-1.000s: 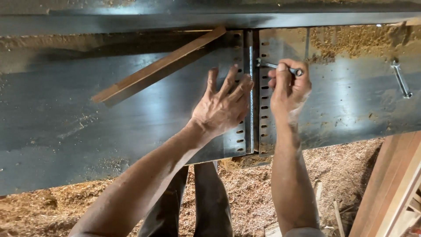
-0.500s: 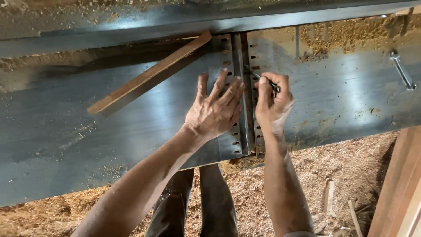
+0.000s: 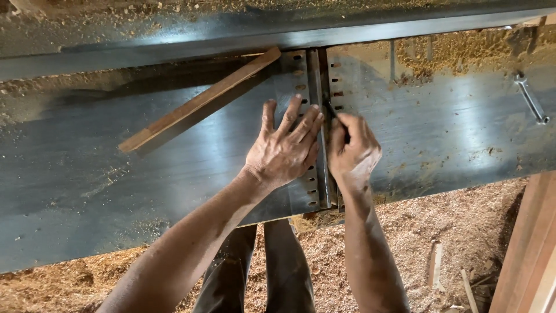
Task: The person uses a wrench to tighten bolts on a metal frame with slotted holes, while holding a wooden stick against the frame. The person repeatedly tightens and checks the bolts along the frame.
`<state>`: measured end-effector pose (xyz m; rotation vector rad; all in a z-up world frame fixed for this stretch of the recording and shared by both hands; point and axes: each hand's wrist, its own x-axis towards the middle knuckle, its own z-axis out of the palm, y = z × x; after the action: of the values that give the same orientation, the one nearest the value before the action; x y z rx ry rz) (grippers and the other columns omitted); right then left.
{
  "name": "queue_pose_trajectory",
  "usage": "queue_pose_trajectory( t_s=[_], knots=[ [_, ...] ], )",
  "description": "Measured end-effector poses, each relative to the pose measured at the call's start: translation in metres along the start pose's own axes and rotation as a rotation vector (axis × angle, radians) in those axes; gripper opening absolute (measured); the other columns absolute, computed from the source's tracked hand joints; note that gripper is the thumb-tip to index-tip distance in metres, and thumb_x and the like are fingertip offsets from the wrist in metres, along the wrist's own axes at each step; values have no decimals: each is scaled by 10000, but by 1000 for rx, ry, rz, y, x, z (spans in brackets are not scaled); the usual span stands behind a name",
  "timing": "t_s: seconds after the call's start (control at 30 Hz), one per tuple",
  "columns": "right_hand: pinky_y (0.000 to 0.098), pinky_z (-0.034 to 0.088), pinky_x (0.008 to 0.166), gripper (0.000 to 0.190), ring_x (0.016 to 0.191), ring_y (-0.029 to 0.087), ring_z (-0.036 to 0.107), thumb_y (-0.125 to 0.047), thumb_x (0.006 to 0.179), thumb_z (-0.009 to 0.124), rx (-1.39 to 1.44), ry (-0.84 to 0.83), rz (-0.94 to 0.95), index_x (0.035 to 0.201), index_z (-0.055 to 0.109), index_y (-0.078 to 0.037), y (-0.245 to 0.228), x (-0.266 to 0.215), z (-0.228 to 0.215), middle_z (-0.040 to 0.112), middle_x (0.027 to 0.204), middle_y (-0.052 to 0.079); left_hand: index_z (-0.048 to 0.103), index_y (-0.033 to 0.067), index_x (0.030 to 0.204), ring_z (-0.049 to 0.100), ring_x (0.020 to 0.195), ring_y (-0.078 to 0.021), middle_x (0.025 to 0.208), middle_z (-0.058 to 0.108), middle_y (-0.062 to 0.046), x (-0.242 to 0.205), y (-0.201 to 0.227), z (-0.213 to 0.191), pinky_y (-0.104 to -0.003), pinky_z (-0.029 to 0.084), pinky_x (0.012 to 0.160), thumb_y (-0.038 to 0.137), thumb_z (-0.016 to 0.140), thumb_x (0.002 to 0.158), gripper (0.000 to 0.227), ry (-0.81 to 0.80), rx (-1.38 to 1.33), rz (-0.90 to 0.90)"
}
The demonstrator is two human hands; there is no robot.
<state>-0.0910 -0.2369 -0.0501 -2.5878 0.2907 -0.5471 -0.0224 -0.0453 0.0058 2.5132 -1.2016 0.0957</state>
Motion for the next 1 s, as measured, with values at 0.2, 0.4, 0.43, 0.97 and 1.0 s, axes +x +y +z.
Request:
queue_pose_trajectory(
  t_s=[0.2, 0.4, 0.43, 0.97, 1.0],
  knots=[
    [459, 610, 681, 67, 858, 325, 760, -249, 1060, 708, -105, -16, -21, 1066, 709, -183, -9, 3, 0, 741, 890, 63, 619, 67, 1396, 369, 1451, -417, 1457, 546, -138, 1, -2, -1, -725, 339, 1066, 318, 541, 1006, 470, 34, -2, 16],
    [379, 588, 663, 24, 823, 251, 743, -259, 1044, 710, -250, -11, -119, 1055, 692, -248, -21, 7, -9, 666, 833, -30, 658, 69, 1345, 419, 1413, -422, 1408, 581, -141, 2, -2, 1, -714, 361, 1039, 305, 569, 981, 442, 112, 2, 24],
    [379, 588, 663, 24, 823, 251, 743, -259, 1044, 710, -250, -12, -120, 1055, 692, -248, -15, 6, -7, 666, 833, -30, 658, 69, 1345, 419, 1413, -422, 1408, 581, -141, 3, -2, 2, -714, 361, 1039, 305, 569, 981, 442, 112, 3, 22],
    [339, 546, 606, 73, 730, 263, 685, -98, 1066, 723, 164, -139, -55, 1101, 683, -48, -7, 63, -31, 732, 918, 152, 681, 55, 1302, 479, 1359, -425, 1337, 614, -151, 2, -1, -1, -694, 386, 1003, 284, 556, 971, 422, 208, -5, 24],
    [352, 538, 587, 117, 723, 272, 679, -103, 1063, 744, 196, -143, -32, 1108, 664, -31, -5, 71, -31, 728, 914, 167, 681, 59, 1305, 484, 1356, -419, 1337, 617, -145, 2, -1, -2, -689, 390, 1003, 288, 558, 970, 424, 206, 9, 21]
  ],
)
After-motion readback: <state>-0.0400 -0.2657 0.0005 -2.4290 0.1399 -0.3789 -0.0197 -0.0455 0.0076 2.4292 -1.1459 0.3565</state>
